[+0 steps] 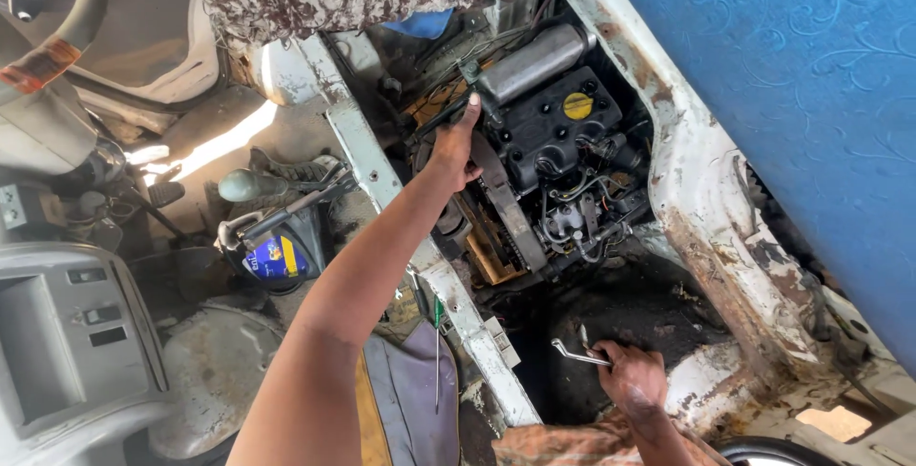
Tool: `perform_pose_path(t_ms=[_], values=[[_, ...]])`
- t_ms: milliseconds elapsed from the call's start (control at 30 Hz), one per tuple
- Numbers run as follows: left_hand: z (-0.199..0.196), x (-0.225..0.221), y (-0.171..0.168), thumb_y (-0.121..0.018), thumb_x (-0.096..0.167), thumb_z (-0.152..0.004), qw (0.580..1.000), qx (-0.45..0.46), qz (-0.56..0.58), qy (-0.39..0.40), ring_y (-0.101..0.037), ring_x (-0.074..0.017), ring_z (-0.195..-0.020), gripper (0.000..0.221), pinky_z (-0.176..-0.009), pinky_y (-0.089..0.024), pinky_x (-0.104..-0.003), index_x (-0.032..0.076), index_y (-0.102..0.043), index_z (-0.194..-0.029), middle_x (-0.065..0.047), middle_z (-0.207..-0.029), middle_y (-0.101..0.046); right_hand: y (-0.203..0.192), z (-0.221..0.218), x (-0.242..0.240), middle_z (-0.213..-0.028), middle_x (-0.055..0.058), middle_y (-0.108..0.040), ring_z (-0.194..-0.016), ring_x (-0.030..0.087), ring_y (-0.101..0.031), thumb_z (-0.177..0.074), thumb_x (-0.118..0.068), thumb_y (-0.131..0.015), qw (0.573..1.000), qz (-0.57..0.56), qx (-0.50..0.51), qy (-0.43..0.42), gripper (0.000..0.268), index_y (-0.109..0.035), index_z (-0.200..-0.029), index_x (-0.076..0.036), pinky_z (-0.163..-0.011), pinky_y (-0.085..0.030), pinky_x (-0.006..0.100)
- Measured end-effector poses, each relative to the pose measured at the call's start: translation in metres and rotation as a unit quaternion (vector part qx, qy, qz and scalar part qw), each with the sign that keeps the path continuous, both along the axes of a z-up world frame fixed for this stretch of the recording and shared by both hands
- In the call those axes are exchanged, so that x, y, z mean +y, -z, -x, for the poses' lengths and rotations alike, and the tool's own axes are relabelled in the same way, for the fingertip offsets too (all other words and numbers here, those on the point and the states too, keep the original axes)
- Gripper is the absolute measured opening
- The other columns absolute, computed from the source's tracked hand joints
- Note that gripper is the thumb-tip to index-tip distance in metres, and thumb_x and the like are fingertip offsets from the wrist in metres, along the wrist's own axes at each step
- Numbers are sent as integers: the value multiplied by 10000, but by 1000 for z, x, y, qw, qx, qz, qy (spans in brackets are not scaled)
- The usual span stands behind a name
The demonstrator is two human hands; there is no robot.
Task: Repairing a vehicle engine by using a wrench and screwdriver on various components.
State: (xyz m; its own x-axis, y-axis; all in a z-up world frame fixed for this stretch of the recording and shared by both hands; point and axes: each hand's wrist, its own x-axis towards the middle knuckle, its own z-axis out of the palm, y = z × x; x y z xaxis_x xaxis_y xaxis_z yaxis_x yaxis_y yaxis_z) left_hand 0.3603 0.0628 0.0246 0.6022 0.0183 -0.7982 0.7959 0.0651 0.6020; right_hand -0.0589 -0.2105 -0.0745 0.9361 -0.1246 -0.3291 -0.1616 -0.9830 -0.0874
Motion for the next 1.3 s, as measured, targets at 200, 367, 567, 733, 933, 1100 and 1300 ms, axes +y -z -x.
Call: perform_pose_path(t_ms=[200, 367, 567, 733, 933, 1100, 1300], values=[[-5, 0, 19, -601, 848, -709, 997, -59, -32, 45, -389, -381, -1404, 1167, -956, -561, -572, 192, -147, -1561, -156, -1563, -320, -6, -4, 2, -662, -47, -690, -710, 163, -688, -808, -340, -763, 1000, 3, -15, -9, 189, -739, -992, -309, -757, -488, 376], [-9, 7, 63, -670, 796, -806, 950, -177, -207, 152, -568, -417, -1222, 1136, -929, -613, -505, 29, -202, -1503, -242, -1418, -479, -5, 2, 2, -677, -35, -707, -712, 167, -702, -842, -344, -745, 999, -10, -35, -18, 180, -731, -1017, -306, -749, -497, 387], [153, 16, -59, -752, 381, -952, 793, -548, -235, 126, -720, -335, -996, 485, -867, -578, -417, 22, -620, -1250, -169, -1105, -724, -10, 0, 1, -712, 4, -716, -736, 219, -715, -811, -342, -757, 996, -31, -77, -10, 190, -740, -999, -314, -775, -513, 408], [386, 35, -24, -734, 132, -992, 841, -522, -122, 68, -733, -206, -1007, 195, -881, -568, -345, 32, -692, -1154, -108, -1119, -759, 2, 9, 1, -721, 29, -706, -724, 248, -714, -841, -368, -760, 990, -25, -124, -60, 127, -752, -959, -323, -764, -513, 430], [584, 36, 25, -746, 197, -1077, 955, -266, -66, 111, -475, -136, -654, 253, -613, -434, -314, -29, -702, -972, -197, -773, -563, 3, 11, -4, -692, 23, -713, -675, 253, -697, -885, -446, -762, 991, -36, -122, -42, 169, -775, -990, -315, -766, -509, 445], [585, 43, -1, -686, 185, -998, 925, -353, -2, 140, -702, -123, -791, 200, -693, -555, -281, 14, -727, -1094, -108, -935, -743, -2, 9, -10, -706, 66, -705, -692, 264, -688, -883, -579, -741, 991, -116, -66, -13, 396, -769, -1149, -287, -739, -547, 422], [563, 38, 61, -589, 447, -1058, 966, -235, -38, 99, -712, -237, -963, 424, -866, -565, -408, 73, -702, -1223, -136, -1082, -749, -10, 46, 39, -902, 83, -699, -767, 170, -624, -923, -373, -721, 932, -361, -27, -3, 414, -691, -1258, -132, -655, -528, 347]])
